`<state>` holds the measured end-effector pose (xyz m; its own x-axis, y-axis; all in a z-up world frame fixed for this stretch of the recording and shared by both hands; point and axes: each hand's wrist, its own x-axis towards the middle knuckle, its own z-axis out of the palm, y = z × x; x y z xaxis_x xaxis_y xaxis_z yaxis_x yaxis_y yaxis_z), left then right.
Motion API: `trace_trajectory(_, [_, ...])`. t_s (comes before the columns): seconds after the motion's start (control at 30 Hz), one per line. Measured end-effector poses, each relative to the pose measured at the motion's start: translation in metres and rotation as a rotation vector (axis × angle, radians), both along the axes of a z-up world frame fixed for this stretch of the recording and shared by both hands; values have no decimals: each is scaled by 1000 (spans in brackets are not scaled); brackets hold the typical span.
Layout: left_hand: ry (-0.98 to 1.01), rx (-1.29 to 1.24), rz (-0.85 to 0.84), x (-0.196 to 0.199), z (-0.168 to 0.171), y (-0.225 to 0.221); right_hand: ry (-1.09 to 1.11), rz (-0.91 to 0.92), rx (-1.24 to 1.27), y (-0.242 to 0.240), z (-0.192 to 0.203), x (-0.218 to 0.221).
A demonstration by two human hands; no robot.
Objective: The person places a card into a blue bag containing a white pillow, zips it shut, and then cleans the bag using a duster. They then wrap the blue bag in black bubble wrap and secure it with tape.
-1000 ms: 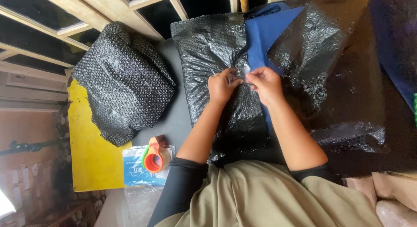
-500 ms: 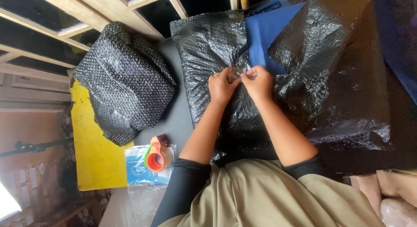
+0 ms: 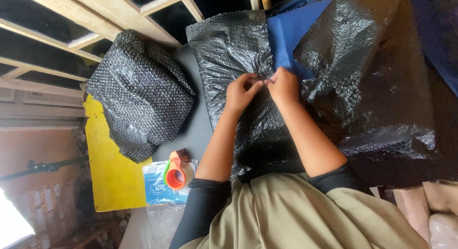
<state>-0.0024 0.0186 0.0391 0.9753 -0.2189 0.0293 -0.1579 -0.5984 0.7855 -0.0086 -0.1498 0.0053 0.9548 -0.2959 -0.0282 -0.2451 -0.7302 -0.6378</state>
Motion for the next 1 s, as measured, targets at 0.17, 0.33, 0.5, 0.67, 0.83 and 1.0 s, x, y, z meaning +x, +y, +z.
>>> trace_trajectory(0.17, [-137,80,133,2,-27,5,40,-22,134,-3,27,-9])
trace_trajectory(0.33, [-359,152,83,4,-45,5,-153,91,-37,5,24,-24])
trace_trajectory(0.5, [-544,195,39,-2,-43,8,-211,38,-73,6,-29,-29])
trace_trajectory(0.67, [-805,565,-39,-12,-31,29,-304,152,-214,0,-46,-32])
trace_trajectory(0.83, [-604,554,-34,-18,-38,45,-347,215,-175,2,-47,-33])
trace_trajectory(1.0, [-528,538,-7,-23,-35,45,-313,246,-198,4,1,-48])
